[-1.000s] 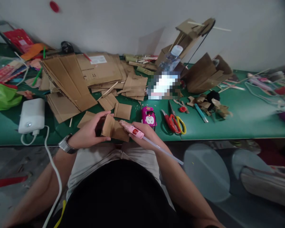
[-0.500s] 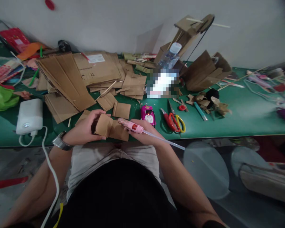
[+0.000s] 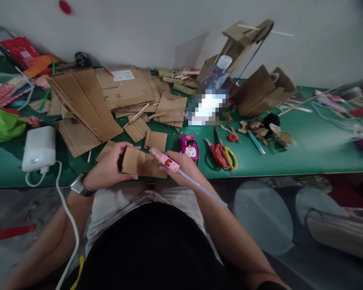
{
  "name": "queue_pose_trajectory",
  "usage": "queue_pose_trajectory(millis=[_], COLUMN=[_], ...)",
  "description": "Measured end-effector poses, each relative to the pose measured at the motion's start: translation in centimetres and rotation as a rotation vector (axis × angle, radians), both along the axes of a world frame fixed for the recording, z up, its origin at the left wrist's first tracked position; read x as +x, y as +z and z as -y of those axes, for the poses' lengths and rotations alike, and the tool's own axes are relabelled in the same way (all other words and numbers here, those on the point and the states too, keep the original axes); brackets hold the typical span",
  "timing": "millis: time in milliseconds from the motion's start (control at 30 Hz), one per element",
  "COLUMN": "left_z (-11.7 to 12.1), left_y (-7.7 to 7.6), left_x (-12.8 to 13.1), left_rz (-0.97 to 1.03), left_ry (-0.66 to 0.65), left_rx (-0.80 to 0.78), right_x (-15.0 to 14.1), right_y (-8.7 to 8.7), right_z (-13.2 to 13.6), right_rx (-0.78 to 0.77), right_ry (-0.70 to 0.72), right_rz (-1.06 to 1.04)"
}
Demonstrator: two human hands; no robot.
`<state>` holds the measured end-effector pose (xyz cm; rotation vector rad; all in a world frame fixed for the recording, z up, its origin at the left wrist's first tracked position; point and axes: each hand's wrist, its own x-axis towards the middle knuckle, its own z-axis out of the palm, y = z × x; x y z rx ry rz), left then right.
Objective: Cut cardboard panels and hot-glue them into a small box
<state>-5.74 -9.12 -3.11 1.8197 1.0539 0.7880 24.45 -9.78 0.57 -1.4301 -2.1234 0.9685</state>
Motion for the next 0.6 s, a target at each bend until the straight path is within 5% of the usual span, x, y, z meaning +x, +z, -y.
queue_pose_trajectory(millis=[300,467,600], left_z=[-0.3,-0.1,0.3], left_y=[0.0,0.4,0.3], left_x=[-0.2,-0.2,-0.2], left_rz=[-0.039,-0.092,-0.188], left_ry=[0.015,0.019,0.082], left_rx=[0.048,0.077,0.074], right_x=[-0.5,-0.5,-0.6], right_y=[0.3,-0.3,-1.2], right_z=[0.5,1.9,2.6], right_rx=[-0.039,-0.408,-0.488], right_ry=[-0.196,-0.243,-0.268], right_rz=[-0.229,-0.347,-0.377])
